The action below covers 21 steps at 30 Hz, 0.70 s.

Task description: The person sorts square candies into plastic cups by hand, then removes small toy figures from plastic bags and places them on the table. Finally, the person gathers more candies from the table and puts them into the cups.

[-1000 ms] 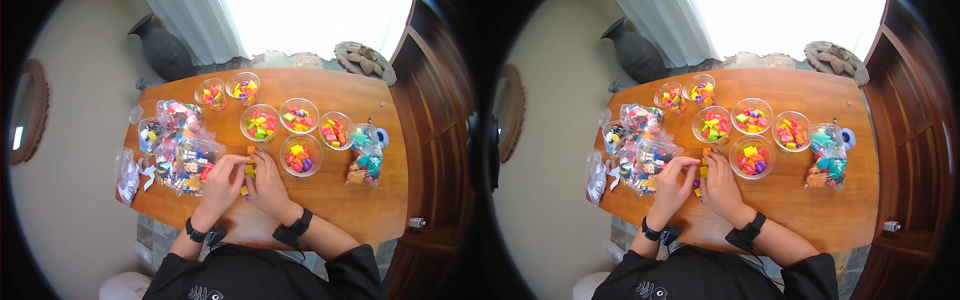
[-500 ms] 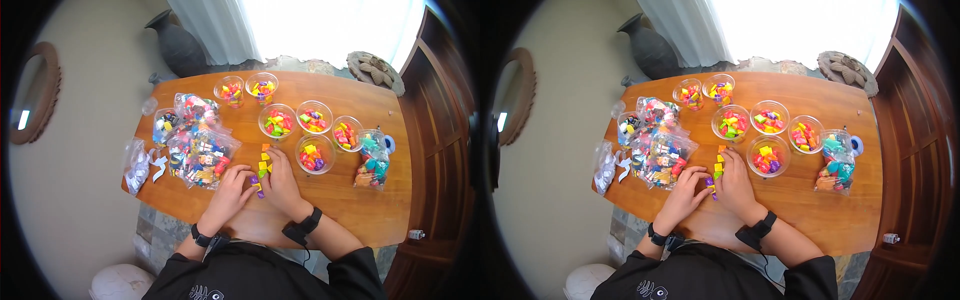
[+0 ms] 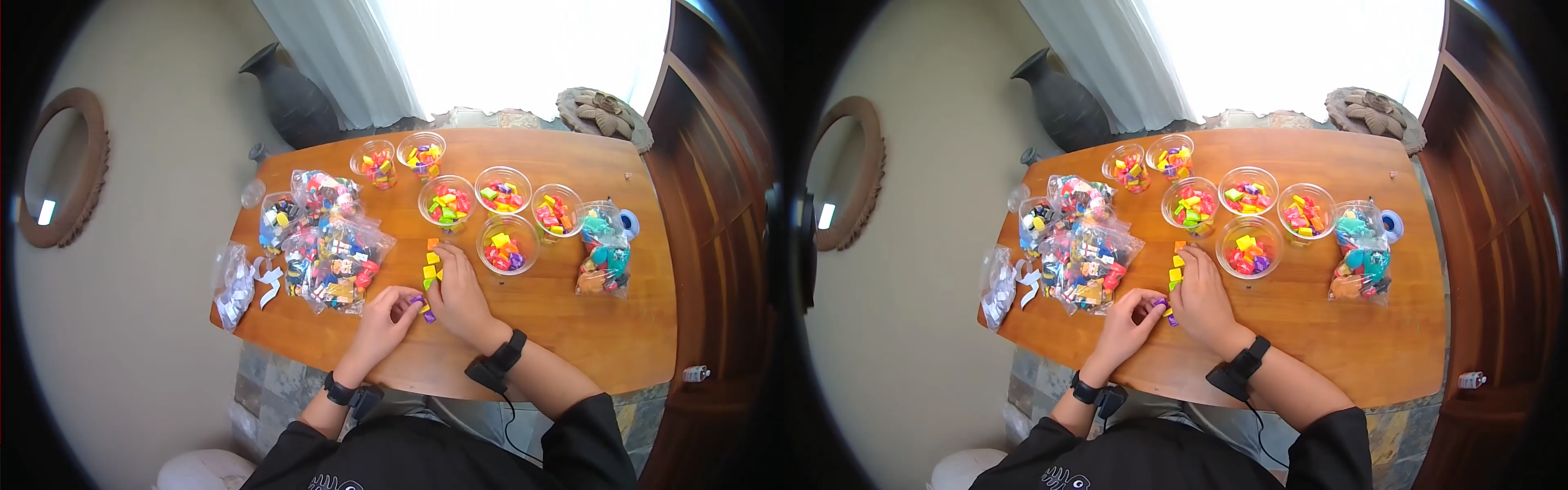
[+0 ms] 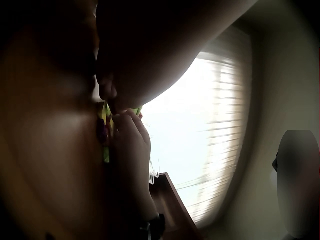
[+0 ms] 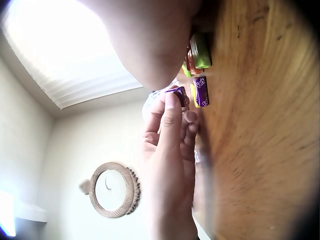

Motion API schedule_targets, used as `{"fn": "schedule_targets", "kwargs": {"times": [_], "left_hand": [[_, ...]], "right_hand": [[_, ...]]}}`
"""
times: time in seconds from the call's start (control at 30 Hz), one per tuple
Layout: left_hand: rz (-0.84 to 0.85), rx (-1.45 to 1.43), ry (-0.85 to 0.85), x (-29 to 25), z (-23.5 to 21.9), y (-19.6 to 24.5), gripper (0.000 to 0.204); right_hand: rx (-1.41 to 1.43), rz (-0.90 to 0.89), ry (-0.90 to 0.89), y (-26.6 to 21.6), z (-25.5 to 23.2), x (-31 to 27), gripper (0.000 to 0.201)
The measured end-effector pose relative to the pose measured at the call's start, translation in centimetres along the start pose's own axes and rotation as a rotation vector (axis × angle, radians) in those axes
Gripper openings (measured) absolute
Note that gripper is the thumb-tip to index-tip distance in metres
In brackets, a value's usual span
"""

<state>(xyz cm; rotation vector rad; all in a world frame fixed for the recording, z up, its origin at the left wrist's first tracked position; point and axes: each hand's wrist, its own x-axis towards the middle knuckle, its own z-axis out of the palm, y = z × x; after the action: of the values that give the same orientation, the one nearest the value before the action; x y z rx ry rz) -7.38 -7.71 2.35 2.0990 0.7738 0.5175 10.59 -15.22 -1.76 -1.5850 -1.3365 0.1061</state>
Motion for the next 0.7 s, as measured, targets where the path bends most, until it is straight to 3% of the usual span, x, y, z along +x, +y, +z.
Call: {"fn": "schedule_targets", "kwargs": {"times": [0.1, 0.33, 0.7], "left_hand": [[0.133, 0.091, -0.013, -0.2, 0.1, 0.3, 0.031], [0.212, 0.073, -0.044, -0.2, -0.6, -0.3, 0.038], [0.156, 0.173, -0.088, 0.5, -1.7, 0.7, 0.031]], "right_hand": [[0.001, 0.005, 0.005, 0.3, 0.3, 0.0, 0.055], [0.01, 0.05, -0.015, -0.4, -0.4, 0.5, 0.052], [0.007, 0.015, 0.006, -0.4, -0.2, 0.3, 0.052]]}}
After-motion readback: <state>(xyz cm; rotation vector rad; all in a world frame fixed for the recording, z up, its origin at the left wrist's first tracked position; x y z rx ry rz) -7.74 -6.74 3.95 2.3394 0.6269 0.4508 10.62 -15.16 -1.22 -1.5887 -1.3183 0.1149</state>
